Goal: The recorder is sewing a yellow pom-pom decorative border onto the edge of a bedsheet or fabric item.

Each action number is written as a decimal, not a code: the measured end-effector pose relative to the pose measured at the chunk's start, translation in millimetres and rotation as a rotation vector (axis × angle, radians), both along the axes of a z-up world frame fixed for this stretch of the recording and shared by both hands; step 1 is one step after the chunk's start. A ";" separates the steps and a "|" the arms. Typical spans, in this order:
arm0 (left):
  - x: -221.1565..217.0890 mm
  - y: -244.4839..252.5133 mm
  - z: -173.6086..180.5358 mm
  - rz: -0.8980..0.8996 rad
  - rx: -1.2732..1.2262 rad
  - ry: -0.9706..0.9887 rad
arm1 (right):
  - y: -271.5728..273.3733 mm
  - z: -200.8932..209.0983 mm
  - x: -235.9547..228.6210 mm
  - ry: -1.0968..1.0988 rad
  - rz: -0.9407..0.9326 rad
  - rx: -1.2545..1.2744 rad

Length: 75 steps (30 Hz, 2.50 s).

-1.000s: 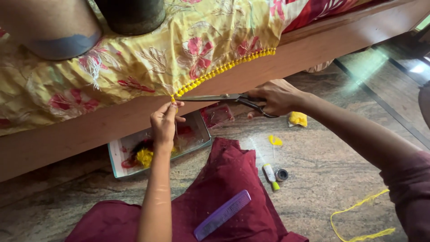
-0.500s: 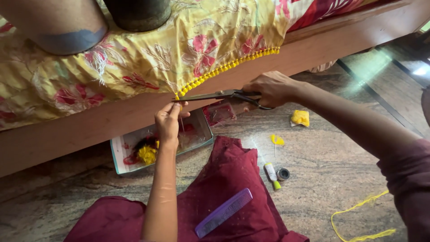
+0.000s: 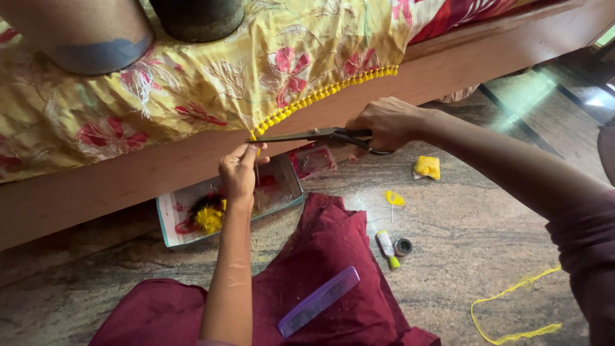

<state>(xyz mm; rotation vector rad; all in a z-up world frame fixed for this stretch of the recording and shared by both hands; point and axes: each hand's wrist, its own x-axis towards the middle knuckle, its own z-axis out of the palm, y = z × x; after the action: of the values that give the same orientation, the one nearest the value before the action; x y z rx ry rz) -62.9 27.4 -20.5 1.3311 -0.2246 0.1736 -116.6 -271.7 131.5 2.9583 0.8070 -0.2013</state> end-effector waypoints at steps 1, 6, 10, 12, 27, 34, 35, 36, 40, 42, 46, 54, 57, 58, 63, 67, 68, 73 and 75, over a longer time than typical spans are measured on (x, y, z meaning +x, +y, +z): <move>0.9 -0.6 -0.7 0.021 0.013 0.019 | 1.1 0.7 -0.6 0.020 -0.031 -0.013; 3.3 -2.8 -4.2 0.030 -0.026 0.002 | -0.8 -1.9 -0.8 0.021 -0.033 -0.006; 5.1 -5.0 -2.9 0.081 0.013 0.054 | 0.3 -5.1 -2.1 0.003 -0.020 0.012; 6.0 -6.6 0.2 0.097 0.015 0.060 | -0.6 -12.0 0.1 0.000 -0.027 0.034; 7.6 20.8 -56.6 0.104 -0.151 0.173 | -3.4 -191.5 -131.9 0.334 -0.154 0.513; -6.1 16.1 -43.9 0.070 -0.118 0.139 | 29.1 -326.1 -259.9 0.746 0.250 0.491; -9.5 15.2 -41.3 0.062 -0.117 0.150 | 28.5 -360.0 -275.1 0.763 0.354 0.493; -12.0 14.9 -39.4 0.065 -0.116 0.154 | 31.3 -386.5 -278.9 0.767 0.356 0.494; -23.9 8.8 -34.4 0.033 -0.181 0.262 | 101.3 -292.3 -217.6 0.803 0.361 0.146; -26.4 7.9 -41.3 0.025 -0.197 0.309 | 115.7 -206.9 -165.9 0.889 0.277 0.241; -18.3 15.4 -75.1 -0.056 -0.416 0.447 | 142.3 -223.0 -61.3 -0.139 0.000 1.014; 6.4 46.8 -176.8 -0.097 -0.524 0.748 | 162.3 -288.5 3.3 0.668 -0.371 1.195; 7.3 53.5 -189.9 -0.071 -0.509 0.798 | 159.8 -296.9 1.1 0.762 -0.375 1.246; 9.8 56.7 -194.9 -0.100 -0.498 0.817 | 158.1 -299.9 -0.8 0.796 -0.416 1.286; 48.6 77.7 -256.3 -0.117 -0.352 0.873 | 131.8 -287.0 -33.2 0.940 -0.601 1.333; 75.4 93.4 -278.9 0.032 0.153 0.693 | 93.8 -306.4 -70.4 0.970 -0.701 1.313; 78.2 95.1 -275.6 0.161 0.509 0.566 | 83.7 -311.4 -80.7 0.971 -0.761 1.302; 72.5 103.2 -236.7 0.287 1.102 0.012 | 53.3 -337.0 -122.4 0.743 -0.856 1.041; 66.5 102.6 -218.7 0.299 1.058 -0.110 | 49.9 -335.0 -135.7 0.646 -0.921 0.854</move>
<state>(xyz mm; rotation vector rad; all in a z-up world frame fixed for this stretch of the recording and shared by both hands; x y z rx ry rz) 3.6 129.9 -239.2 2.4124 -0.2130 0.4141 -252.3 -221.8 -203.5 3.8498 -0.7899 -1.1359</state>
